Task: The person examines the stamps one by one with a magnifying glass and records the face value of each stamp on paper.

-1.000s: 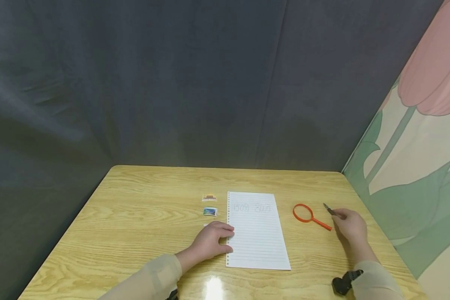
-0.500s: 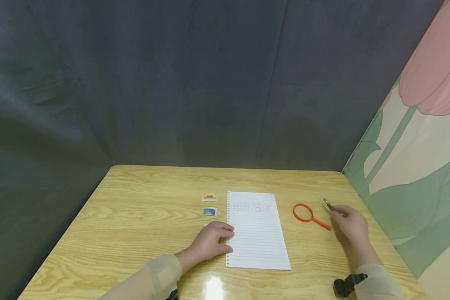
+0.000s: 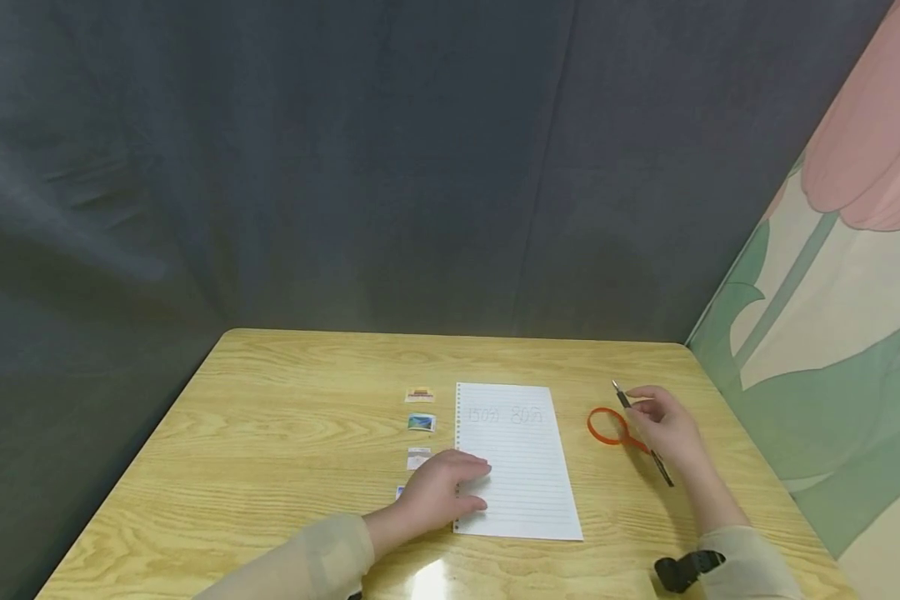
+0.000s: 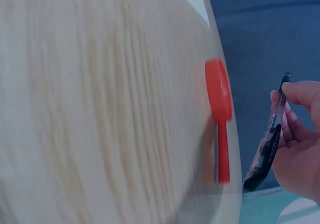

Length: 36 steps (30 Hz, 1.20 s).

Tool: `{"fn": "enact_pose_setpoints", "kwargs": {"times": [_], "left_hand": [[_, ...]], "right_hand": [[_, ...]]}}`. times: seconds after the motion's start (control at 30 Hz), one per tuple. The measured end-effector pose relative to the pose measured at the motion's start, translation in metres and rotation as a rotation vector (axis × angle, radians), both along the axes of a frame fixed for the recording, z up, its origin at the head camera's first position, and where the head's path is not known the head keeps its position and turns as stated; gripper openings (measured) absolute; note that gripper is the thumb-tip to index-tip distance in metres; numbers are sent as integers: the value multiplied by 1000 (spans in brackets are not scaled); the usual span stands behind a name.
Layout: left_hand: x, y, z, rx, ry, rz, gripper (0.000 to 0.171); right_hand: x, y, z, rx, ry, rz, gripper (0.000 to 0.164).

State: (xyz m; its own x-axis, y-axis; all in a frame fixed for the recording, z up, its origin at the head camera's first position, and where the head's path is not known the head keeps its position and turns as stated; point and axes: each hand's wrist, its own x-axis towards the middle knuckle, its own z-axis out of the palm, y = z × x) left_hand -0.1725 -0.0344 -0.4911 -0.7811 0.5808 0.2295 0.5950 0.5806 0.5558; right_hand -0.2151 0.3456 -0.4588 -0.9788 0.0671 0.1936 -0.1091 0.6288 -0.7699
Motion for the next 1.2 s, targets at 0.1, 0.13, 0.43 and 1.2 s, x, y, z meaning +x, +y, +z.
{"fn": "enact_pose_setpoints", "kwargs": {"times": [0.1,0.13,0.43,1.2], "left_hand": [[4,6,1,-22,17,-10,47],[5,7,0,-31,19,-9,47],[8,8,-8,-59,73,-21,46],[6,3,-13,-97,81,-27,39]], "right_hand": [[-1,-12,2,-35,-28,50,29],[-1,-15,3,-36,-28,66,28],[-4,-46,-1,-122,-52,241,26],[-15,-109,-20,-345,-206,327,31]]}}
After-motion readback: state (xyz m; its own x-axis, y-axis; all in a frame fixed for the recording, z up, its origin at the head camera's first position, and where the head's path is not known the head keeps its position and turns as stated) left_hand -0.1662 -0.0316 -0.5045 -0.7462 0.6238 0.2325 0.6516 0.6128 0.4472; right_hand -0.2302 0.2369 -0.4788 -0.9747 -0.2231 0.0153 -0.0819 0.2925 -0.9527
